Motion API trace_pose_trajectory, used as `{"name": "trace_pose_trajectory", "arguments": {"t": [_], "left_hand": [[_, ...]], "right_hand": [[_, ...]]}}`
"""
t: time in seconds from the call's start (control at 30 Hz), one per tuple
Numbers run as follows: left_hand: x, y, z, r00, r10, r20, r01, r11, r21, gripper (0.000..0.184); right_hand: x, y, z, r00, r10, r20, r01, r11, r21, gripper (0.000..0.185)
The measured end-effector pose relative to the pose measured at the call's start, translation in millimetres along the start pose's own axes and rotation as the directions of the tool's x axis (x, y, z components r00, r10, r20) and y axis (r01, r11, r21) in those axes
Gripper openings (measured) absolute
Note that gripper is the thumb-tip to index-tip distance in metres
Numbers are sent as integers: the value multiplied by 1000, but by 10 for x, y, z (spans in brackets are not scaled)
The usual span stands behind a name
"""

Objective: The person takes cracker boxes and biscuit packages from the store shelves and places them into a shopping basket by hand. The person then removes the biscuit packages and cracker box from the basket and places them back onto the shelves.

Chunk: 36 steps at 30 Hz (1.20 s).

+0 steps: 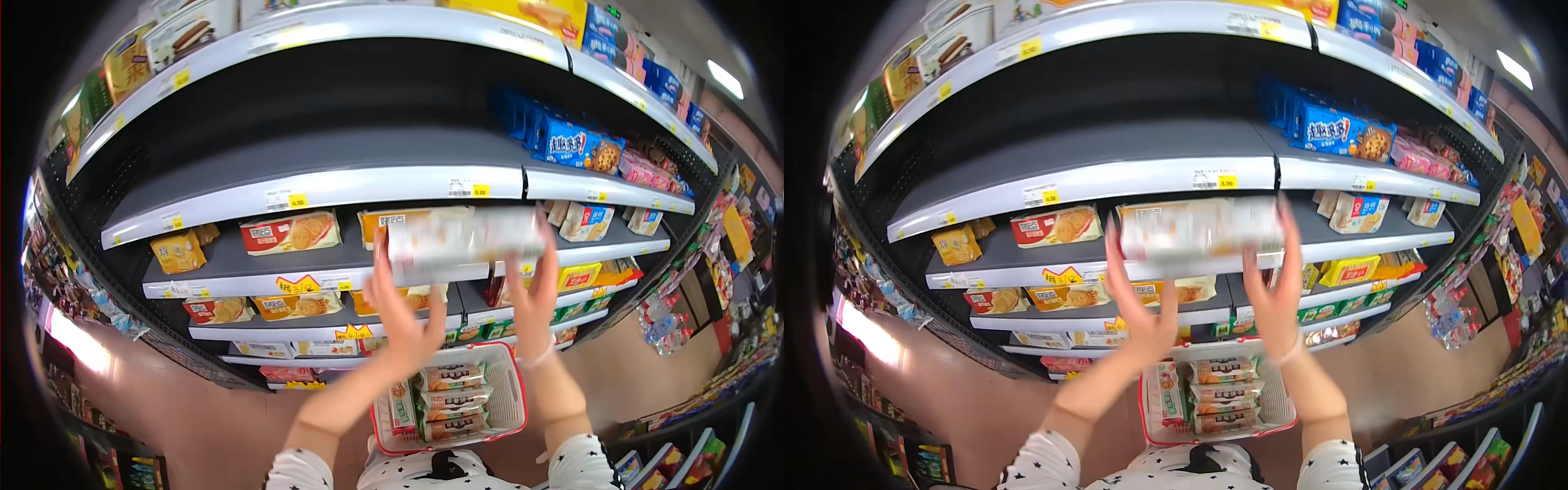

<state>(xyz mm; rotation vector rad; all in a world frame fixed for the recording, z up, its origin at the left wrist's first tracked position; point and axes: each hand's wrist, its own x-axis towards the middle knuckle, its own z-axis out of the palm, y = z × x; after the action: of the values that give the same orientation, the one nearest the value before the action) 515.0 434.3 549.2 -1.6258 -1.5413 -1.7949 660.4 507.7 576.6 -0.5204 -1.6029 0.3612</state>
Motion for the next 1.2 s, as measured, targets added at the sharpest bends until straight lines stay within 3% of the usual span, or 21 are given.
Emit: {"name": "trace_pose_trajectory", "arguments": {"t": [0.07, 0.13, 0.2, 0.23, 0.27, 0.33, 0.43, 0.6, 0.67, 0.77, 0.8, 0.83, 0.87, 0.93, 0.97, 1.0, 1.03, 1.07, 1.13, 1.17, 1.2], "left_hand": [[736, -66, 51, 965, 239, -105, -224, 965, 135, 66], [1315, -130, 164, 934, 327, -142, -303, 939, 163, 66], [1924, -442, 407, 972, 230, -50, -220, 963, 155, 70], [2067, -503, 413, 991, 101, 82, -108, 991, 79, 70], [2143, -595, 440, 991, 109, 79, -115, 990, 79, 70], [2224, -757, 521, 940, -81, 330, 90, 996, -10, 73], [2237, -747, 547, 897, -161, 411, 198, 979, -51, 75], [2239, -874, 689, 906, -149, 397, 96, 984, 152, 77], [2224, -891, 722, 908, -137, 396, 68, 981, 183, 78], [2141, -854, 765, 956, -43, 289, -56, 943, 327, 70], [2130, -822, 787, 987, 55, 152, -120, 877, 466, 64], [2111, -794, 791, 984, 173, 32, -157, 785, 600, 57], [2106, -749, 750, 986, 162, 45, -157, 786, 598, 57], [2077, -674, 645, 923, 376, 80, -359, 770, 527, 47], [2012, -630, 580, 931, 356, 85, -346, 779, 523, 47], [1942, -587, 507, 852, 523, 26, -471, 743, 476, 44], [1857, -570, 462, 742, 669, -45, -586, 680, 440, 42], [1613, -553, 396, 721, 689, -82, -606, 683, 408, 41], [733, -603, 281, 731, 663, -160, -587, 732, 347, 35], [215, -649, 174, 822, 558, -110, -547, 829, 115, 27], [-386, -763, 79, 926, 356, 127, -340, 931, -132, 22]], "right_hand": [[608, -2, 201, 974, -220, -57, 166, 861, -481, 52], [1132, 287, 399, 980, -166, -106, 99, 881, -463, 48], [1804, 454, 605, 999, 39, 6, -37, 967, -253, 43], [1961, 624, 660, 998, 57, -1, -55, 952, -302, 40], [2041, 789, 716, 997, 77, -12, -76, 933, -351, 38], [2078, 960, 798, 992, 128, -11, -121, 899, -421, 37], [2060, 1228, 881, 964, 265, -34, -246, 829, -502, 39], [2003, 1295, 917, 952, 301, -51, -290, 841, -458, 51], [1997, 1277, 908, 954, 298, 27, -238, 809, -537, 55], [2001, 1265, 939, 949, 315, 21, -247, 782, -573, 46], [1993, 1263, 940, 945, 326, 20, -257, 778, -573, 46], [1970, 1201, 935, 963, 258, -84, -255, 757, -602, 43], [1949, 1163, 925, 967, 182, -180, -256, 731, -633, 40], [1925, 1104, 907, 960, -3, -280, -160, 813, -559, 37], [1908, 996, 873, 956, -83, -281, -71, 864, -498, 30], [1859, 883, 831, 962, -74, -264, -73, 860, -506, 30], [1776, 669, 805, 948, -162, -274, 54, 930, -363, 28], [1663, 548, 793, 922, -242, -303, 186, 961, -204, 27], [1225, 601, 689, 810, -534, -243, 443, 828, -344, 27], [810, 649, 573, 816, -547, -185, 452, 805, -384, 25], [317, 728, 455, 844, -524, -116, 457, 815, -357, 28]]}}
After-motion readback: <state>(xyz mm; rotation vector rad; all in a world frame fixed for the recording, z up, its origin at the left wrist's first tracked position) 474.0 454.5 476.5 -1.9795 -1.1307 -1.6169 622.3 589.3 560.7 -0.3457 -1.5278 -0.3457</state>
